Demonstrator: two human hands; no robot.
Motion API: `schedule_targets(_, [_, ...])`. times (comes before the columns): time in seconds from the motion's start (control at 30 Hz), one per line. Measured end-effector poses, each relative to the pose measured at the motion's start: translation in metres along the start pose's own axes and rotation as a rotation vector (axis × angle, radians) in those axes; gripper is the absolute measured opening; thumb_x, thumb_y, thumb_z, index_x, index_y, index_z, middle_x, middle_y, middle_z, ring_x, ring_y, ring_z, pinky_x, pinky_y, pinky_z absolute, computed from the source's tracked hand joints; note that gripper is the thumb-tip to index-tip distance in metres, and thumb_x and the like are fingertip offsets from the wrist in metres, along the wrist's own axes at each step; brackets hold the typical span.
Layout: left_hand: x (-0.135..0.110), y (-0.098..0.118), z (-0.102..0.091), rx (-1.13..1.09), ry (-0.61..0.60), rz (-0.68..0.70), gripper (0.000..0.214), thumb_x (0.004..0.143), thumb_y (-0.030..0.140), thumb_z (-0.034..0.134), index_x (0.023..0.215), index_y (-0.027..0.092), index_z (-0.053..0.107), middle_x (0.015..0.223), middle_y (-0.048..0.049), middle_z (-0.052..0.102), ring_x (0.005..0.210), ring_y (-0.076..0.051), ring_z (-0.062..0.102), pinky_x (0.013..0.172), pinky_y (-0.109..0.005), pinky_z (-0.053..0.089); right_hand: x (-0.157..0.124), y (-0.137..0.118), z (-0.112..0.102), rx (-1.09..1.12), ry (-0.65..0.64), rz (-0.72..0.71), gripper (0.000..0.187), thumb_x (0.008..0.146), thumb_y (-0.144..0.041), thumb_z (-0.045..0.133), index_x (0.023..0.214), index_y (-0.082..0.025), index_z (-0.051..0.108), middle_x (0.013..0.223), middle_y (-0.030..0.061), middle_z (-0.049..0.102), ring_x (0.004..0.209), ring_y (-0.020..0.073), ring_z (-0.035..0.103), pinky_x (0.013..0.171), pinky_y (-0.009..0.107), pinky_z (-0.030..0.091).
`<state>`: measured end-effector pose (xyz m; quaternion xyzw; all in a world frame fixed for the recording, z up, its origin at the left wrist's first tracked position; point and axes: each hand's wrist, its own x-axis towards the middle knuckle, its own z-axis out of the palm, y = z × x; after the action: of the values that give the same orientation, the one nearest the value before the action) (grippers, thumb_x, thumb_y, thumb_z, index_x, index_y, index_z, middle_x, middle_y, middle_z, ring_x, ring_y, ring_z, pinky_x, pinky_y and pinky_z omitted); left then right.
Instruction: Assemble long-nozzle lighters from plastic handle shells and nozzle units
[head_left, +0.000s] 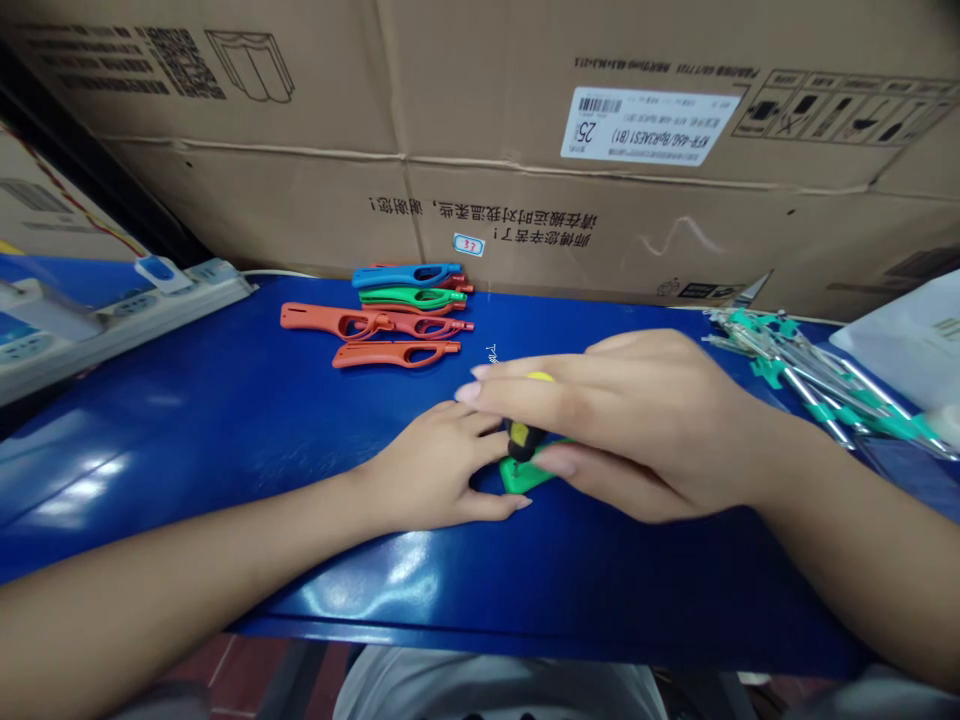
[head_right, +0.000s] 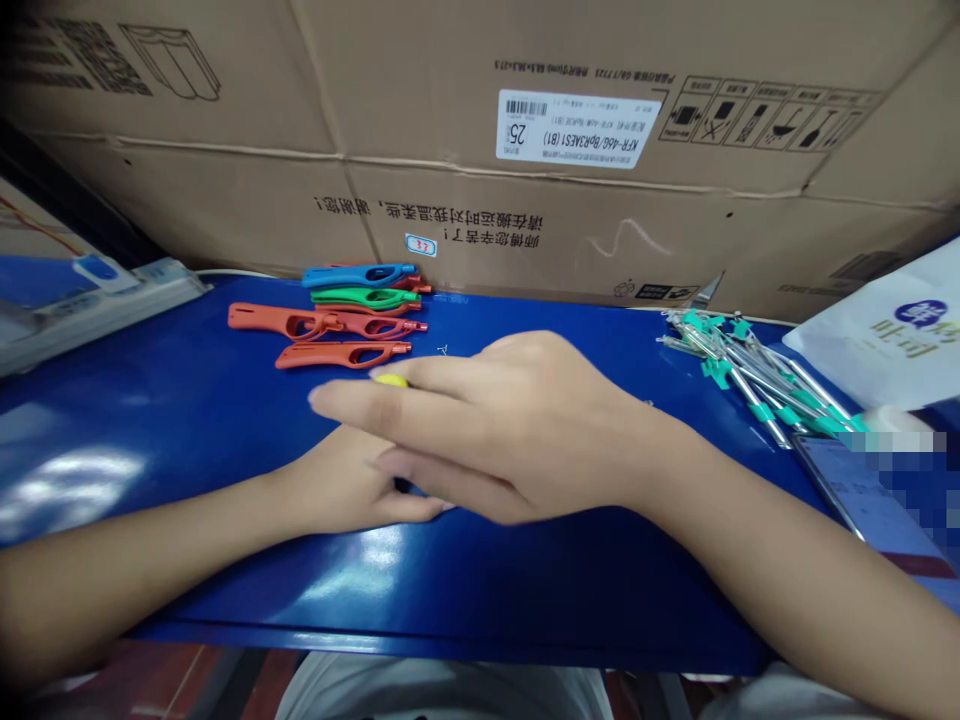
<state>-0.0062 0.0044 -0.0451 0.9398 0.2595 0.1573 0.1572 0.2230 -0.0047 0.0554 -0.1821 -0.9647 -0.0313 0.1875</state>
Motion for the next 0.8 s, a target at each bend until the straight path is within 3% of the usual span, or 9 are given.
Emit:
schedule_targets(0.1, [0.000,0.000,0.000,0.009,0.014,0.015,0.037,0.091,0.054,0.065,0.111,0.022,0.069,0.113,-0.0073,0.070,0.108,-0.029,0.062,0.093,-0.041,0.048,0.002,-0.001,0.000,0.232,-0.006,0.014,0.039,0.106,-0.020,0.035,0.143,-0.020,0.048,0.116,0.0063,0.072,0.095,0.0142,0.067,0.074,0.026,0.047])
schedule_targets(0.2, [0.000,0.000,0.000,0.026,-0.015,-0.022,0.039,0.090,0.057,0.065,0.109,0.023,0.069,0.110,-0.0074,0.069,0.105,-0.029,0.063,0.090,-0.040,0.049,0.003,0.000,-0.003,0.122,0.042,0.058,0.027,0.105,-0.039,0.050,0.120,-0.021,0.064,0.090,0.0004,0.074,0.075,0.0135,0.066,0.066,0.026,0.045])
schedule_targets(0.27, [0.000,0.001,0.000,0.034,-0.039,-0.041,0.040,0.090,0.059,0.065,0.105,0.022,0.069,0.105,-0.0072,0.069,0.103,-0.029,0.063,0.090,-0.039,0.050,0.002,0.000,-0.006,0.010,0.071,0.066,0.035,0.101,-0.051,0.055,0.111,-0.020,0.067,0.084,0.0004,0.073,0.070,0.0142,0.065,0.063,0.026,0.044])
schedule_targets(0.43, [0.001,0.002,-0.002,0.013,-0.011,-0.034,0.039,0.090,0.054,0.066,0.112,0.023,0.067,0.118,-0.0077,0.068,0.112,-0.029,0.061,0.093,-0.040,0.049,0.001,-0.003,-0.010,0.173,0.050,0.044,0.035,0.107,-0.028,0.041,0.138,-0.018,0.055,0.125,0.0080,0.071,0.106,0.0163,0.068,0.081,0.027,0.051])
schedule_targets(0.5, [0.002,0.002,-0.002,0.013,-0.013,-0.038,0.040,0.088,0.052,0.067,0.114,0.021,0.066,0.122,-0.0081,0.067,0.110,-0.030,0.061,0.090,-0.040,0.050,0.001,-0.005,-0.011,0.161,0.036,0.035,0.032,0.107,-0.032,0.044,0.134,-0.021,0.058,0.113,0.0045,0.074,0.096,0.0145,0.069,0.077,0.026,0.050])
schedule_targets(0.63, [0.002,0.004,-0.004,0.036,-0.058,-0.056,0.041,0.087,0.053,0.067,0.109,0.019,0.066,0.110,-0.0087,0.069,0.097,-0.029,0.062,0.081,-0.038,0.051,0.003,-0.008,-0.011,-0.107,0.026,-0.009,0.035,0.106,-0.047,0.046,0.117,-0.020,0.066,0.083,-0.0008,0.073,0.064,0.0125,0.062,0.057,0.029,0.040])
schedule_targets(0.7, [0.002,0.004,-0.004,0.033,-0.043,-0.049,0.041,0.088,0.053,0.065,0.112,0.020,0.066,0.107,-0.0082,0.069,0.099,-0.029,0.062,0.084,-0.038,0.051,0.002,-0.010,-0.011,-0.151,0.055,-0.014,0.035,0.106,-0.040,0.045,0.122,-0.016,0.064,0.096,0.0025,0.076,0.068,0.0139,0.065,0.055,0.030,0.039])
schedule_targets(0.8, [0.002,0.004,-0.003,0.027,-0.023,-0.029,0.039,0.089,0.052,0.064,0.112,0.021,0.067,0.103,-0.0069,0.069,0.101,-0.028,0.062,0.086,-0.038,0.050,0.001,-0.012,-0.012,-0.030,0.040,0.047,0.038,0.100,-0.020,0.044,0.136,-0.012,0.056,0.129,0.0083,0.070,0.100,0.0174,0.069,0.062,0.029,0.045])
